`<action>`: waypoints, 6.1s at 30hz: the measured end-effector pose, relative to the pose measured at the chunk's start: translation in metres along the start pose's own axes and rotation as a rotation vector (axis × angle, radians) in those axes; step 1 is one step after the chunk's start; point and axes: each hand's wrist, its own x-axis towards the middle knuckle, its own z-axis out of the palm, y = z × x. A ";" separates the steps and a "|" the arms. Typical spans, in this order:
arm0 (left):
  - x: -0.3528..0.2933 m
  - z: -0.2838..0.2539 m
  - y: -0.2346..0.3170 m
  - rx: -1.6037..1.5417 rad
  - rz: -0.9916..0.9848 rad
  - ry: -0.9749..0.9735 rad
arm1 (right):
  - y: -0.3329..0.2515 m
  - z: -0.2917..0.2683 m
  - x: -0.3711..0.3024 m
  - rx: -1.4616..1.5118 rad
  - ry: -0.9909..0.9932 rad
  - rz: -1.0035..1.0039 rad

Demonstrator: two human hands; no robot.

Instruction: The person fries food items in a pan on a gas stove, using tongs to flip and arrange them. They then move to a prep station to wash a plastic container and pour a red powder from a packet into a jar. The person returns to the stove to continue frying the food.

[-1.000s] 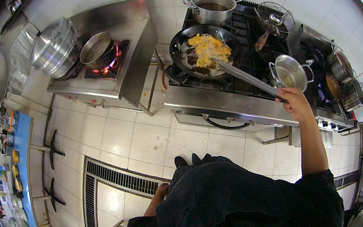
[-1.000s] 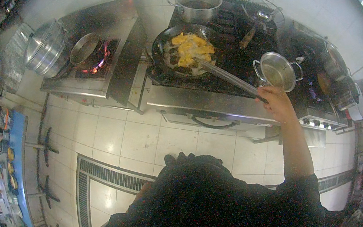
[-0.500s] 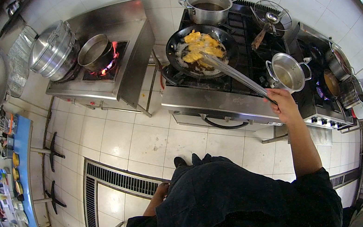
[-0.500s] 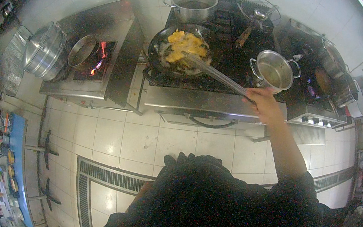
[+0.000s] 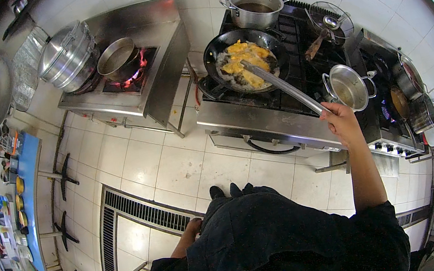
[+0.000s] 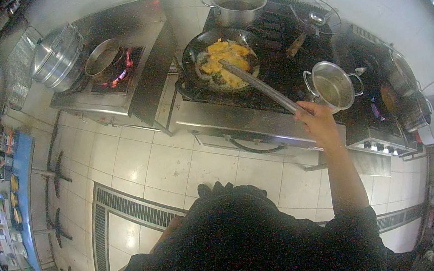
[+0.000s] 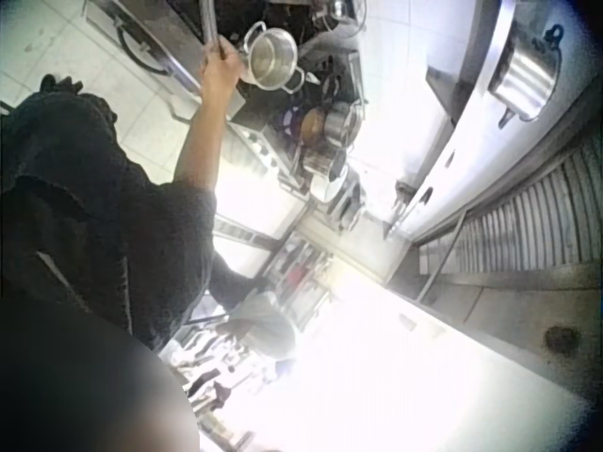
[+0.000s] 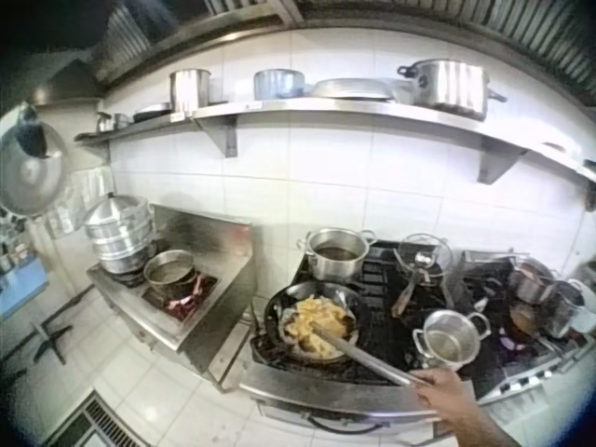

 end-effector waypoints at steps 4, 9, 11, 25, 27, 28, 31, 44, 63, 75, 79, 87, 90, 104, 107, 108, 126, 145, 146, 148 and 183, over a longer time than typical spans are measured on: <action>0.000 0.000 0.004 0.253 -0.078 -0.124 | -0.002 -0.004 0.008 -0.352 0.059 -0.207; 0.007 0.000 0.019 -0.354 -0.327 -0.002 | -0.013 -0.013 0.008 -0.405 0.063 -0.148; 0.012 0.032 -0.016 -0.279 -0.278 -0.001 | -0.020 -0.010 0.012 -0.302 0.012 -0.076; -0.012 0.025 -0.011 -0.387 -0.104 0.052 | -0.029 -0.015 0.017 -0.003 -0.050 0.082; -0.005 0.027 -0.014 -0.173 -0.011 0.078 | -0.020 -0.010 0.030 -0.121 -0.052 0.028; -0.003 0.027 -0.015 -0.066 0.036 0.092 | -0.012 -0.008 0.038 -0.223 -0.044 -0.021; 0.015 0.053 -0.048 0.217 -0.067 -0.076 | 0.008 0.003 0.052 -0.540 0.021 -0.376; 0.016 0.058 -0.055 0.029 -0.127 -0.023 | -0.024 0.055 -0.010 -0.931 0.116 -0.650; 0.038 0.049 -0.057 0.141 0.040 0.018 | 0.001 0.065 -0.021 -1.295 0.188 -0.655; 0.051 0.035 -0.037 -0.512 -0.415 0.006 | -0.017 0.061 -0.020 -1.264 0.287 -0.518; 0.047 0.026 -0.030 -0.604 -0.468 0.008 | -0.013 0.050 -0.016 -1.162 0.303 -0.526; 0.049 0.033 -0.054 0.012 0.097 -0.028 | -0.024 0.043 -0.023 -1.096 0.215 -0.627; 0.053 0.032 -0.056 0.224 0.203 0.027 | -0.028 0.045 -0.025 -1.179 0.214 -0.620; 0.041 0.041 -0.048 0.019 -0.073 0.007 | -0.057 0.038 -0.033 -1.058 0.150 -0.554; 0.047 0.051 -0.058 0.233 0.004 -0.019 | -0.041 0.011 -0.030 -0.830 0.172 -0.540; 0.045 0.051 -0.056 0.285 0.036 -0.057 | -0.035 0.000 -0.027 -0.736 0.176 -0.547; 0.035 0.010 -0.012 0.283 -0.011 -0.133 | -0.024 -0.030 0.001 0.008 -0.009 0.088; 0.032 0.018 0.000 -0.779 -0.494 0.031 | -0.061 -0.033 -0.050 -1.103 0.128 -0.780; 0.029 0.016 -0.001 -0.792 -0.507 0.040 | -0.063 -0.035 -0.052 -1.112 0.128 -0.796; 0.029 0.015 -0.004 -0.761 -0.489 0.045 | -0.069 -0.037 -0.057 -1.115 0.109 -0.809; 0.014 0.004 0.007 -0.019 -0.276 -0.147 | 0.004 0.035 -0.006 -0.778 0.004 -0.607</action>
